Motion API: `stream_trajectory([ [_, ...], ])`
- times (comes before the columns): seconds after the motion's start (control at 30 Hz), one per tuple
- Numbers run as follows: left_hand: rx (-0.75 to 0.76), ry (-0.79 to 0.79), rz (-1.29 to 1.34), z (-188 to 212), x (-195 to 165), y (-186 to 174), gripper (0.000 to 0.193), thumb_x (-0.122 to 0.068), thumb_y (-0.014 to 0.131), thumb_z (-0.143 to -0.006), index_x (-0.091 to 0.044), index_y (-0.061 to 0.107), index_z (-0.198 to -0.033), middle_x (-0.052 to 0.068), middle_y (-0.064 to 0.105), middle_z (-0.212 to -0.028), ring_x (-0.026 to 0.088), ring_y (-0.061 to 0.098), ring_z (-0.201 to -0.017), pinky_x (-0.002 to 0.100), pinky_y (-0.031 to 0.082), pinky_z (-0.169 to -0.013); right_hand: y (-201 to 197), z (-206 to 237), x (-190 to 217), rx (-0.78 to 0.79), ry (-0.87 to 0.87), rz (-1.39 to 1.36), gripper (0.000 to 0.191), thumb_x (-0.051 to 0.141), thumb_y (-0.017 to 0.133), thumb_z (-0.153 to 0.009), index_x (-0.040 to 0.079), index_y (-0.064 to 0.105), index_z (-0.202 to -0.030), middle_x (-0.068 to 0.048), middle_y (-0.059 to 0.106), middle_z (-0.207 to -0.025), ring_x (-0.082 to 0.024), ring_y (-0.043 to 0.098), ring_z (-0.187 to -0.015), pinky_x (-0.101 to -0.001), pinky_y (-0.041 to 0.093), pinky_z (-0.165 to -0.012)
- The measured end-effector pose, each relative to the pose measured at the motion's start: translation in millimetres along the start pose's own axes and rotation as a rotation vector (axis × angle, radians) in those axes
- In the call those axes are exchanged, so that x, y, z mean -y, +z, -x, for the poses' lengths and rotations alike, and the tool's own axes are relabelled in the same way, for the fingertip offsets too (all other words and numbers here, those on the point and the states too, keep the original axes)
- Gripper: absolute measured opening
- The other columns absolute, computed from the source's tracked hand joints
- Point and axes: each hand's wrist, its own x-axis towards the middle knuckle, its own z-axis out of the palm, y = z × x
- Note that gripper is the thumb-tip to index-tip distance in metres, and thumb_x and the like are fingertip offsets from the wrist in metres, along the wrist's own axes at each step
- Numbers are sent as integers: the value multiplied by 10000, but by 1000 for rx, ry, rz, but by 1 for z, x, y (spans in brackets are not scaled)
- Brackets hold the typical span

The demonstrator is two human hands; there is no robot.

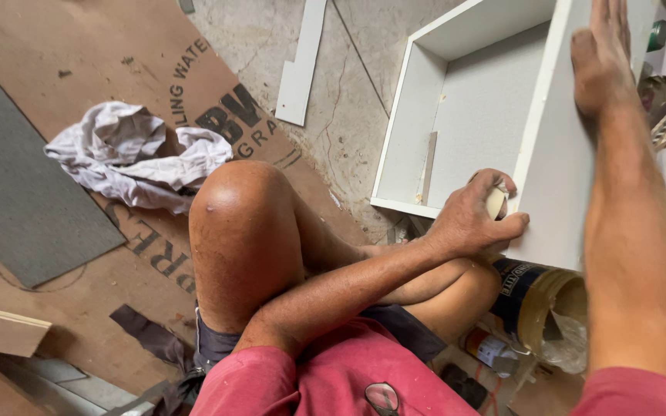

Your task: The person sits on the floor and positions a white furniture panel on a cardboard box, then presses strips of masking tape along the panel's edges. They pick up an angle grinder and run it along the panel edges, steadying the panel with the other hand.

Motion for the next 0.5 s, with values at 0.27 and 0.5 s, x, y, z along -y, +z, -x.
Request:
stream_trajectory([
  [0.27, 115, -104, 27, -15, 39, -11, 561, -237, 786, -804, -108, 483, -1258, 47, 681, -769, 143, 699, -679, 287, 603, -617, 27, 24, 31, -64, 199, 8, 351, 289, 400, -1202, 19, 611, -1276, -269, 615, -1379, -498, 513, -1308, -571, 371, -1122],
  [0.5, -62, -183, -788, -48, 174, -112, 635, -425, 527, -1026, -142, 386, -1577, 197, 795, -930, 227, 725, -774, 389, 546, -730, 47, 209, 176, -74, 162, 56, 1015, 699, 484, -975, -60, 225, -1597, -285, 139, -1655, -383, 164, -1549, -436, 82, -1274],
])
